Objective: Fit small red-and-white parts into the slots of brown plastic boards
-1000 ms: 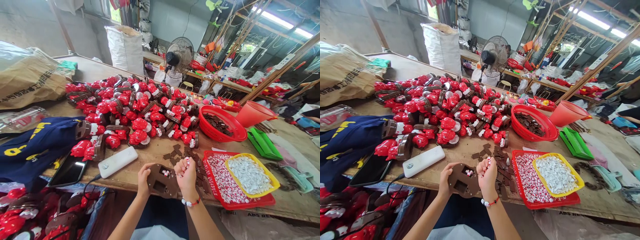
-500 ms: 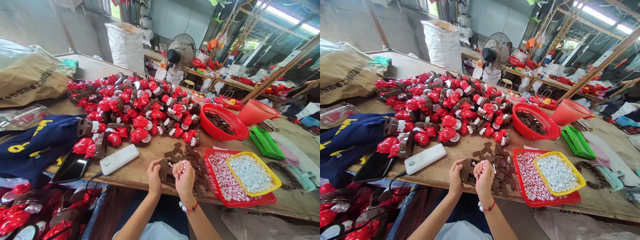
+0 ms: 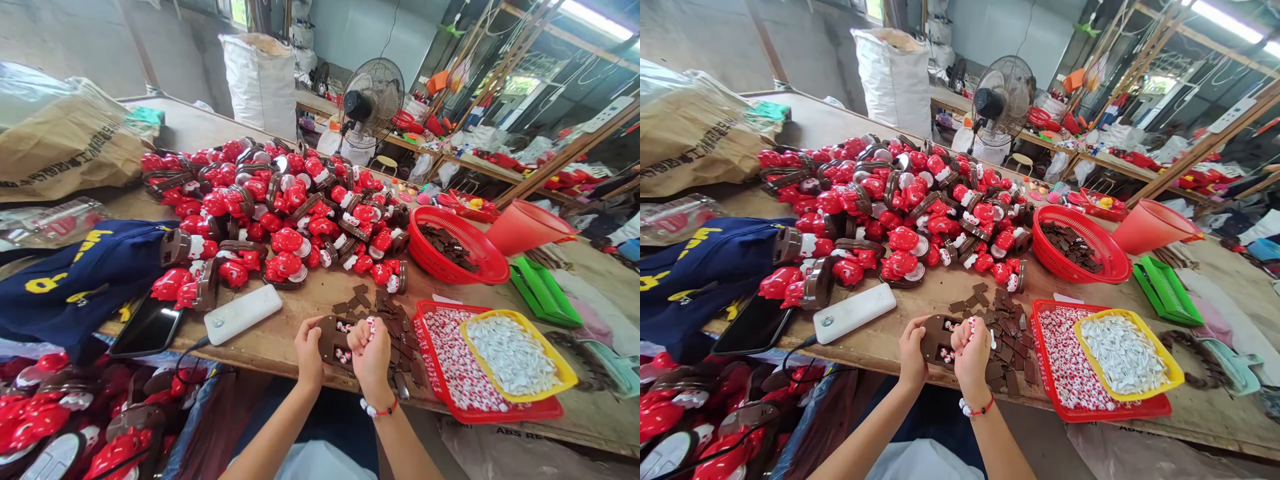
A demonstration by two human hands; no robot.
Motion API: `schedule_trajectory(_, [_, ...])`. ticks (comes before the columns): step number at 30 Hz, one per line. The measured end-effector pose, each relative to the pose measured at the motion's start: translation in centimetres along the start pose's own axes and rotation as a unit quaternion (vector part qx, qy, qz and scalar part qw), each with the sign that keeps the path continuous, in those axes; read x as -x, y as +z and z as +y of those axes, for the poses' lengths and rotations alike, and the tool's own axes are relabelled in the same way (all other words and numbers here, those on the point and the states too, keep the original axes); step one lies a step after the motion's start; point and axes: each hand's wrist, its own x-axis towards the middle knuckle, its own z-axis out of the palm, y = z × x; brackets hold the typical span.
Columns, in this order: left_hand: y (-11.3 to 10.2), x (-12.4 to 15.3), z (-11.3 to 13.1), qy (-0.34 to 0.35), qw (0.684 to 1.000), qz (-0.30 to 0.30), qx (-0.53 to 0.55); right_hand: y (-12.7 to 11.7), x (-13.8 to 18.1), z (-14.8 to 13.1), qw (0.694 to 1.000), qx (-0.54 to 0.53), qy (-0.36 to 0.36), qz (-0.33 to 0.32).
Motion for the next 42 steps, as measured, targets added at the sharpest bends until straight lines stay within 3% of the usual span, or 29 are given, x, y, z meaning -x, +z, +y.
schedule_trajectory(6, [0.1, 0.0, -0.1, -0.007, 1.000, 0.011, 0.019, 0.3, 0.5, 0.3, 0.997, 0.046, -0.031, -0.051])
schedule_trajectory(18, [0.3, -0.2, -0.6, -0.001, 0.999, 0.028, 0.041, 0.0, 0.2, 0.7, 0.994, 0.069, -0.055, -0.062])
schedule_trajectory(27, [0.3, -0.1, -0.8, 0.007, 0.998, 0.027, 0.052, -1.2, -0.2, 1.7, 0.966, 0.175, -0.100, -0.162])
schedule_trajectory(35, [0.7, -0.5, -0.9, 0.019, 0.997, 0.041, 0.057, -0.6, -0.8, 1.4, 0.966, 0.199, -0.119, -0.112])
schedule_trajectory(38, [1.2, -0.9, -0.9, 0.017, 0.997, 0.052, 0.058, 0.2, -1.2, 1.2, 0.940, 0.289, -0.143, -0.107])
schedule_trajectory(42, [1.6, -1.4, -0.7, 0.026, 0.997, 0.049, 0.058, 1.3, -1.6, 1.0, 0.858, 0.457, -0.171, -0.162])
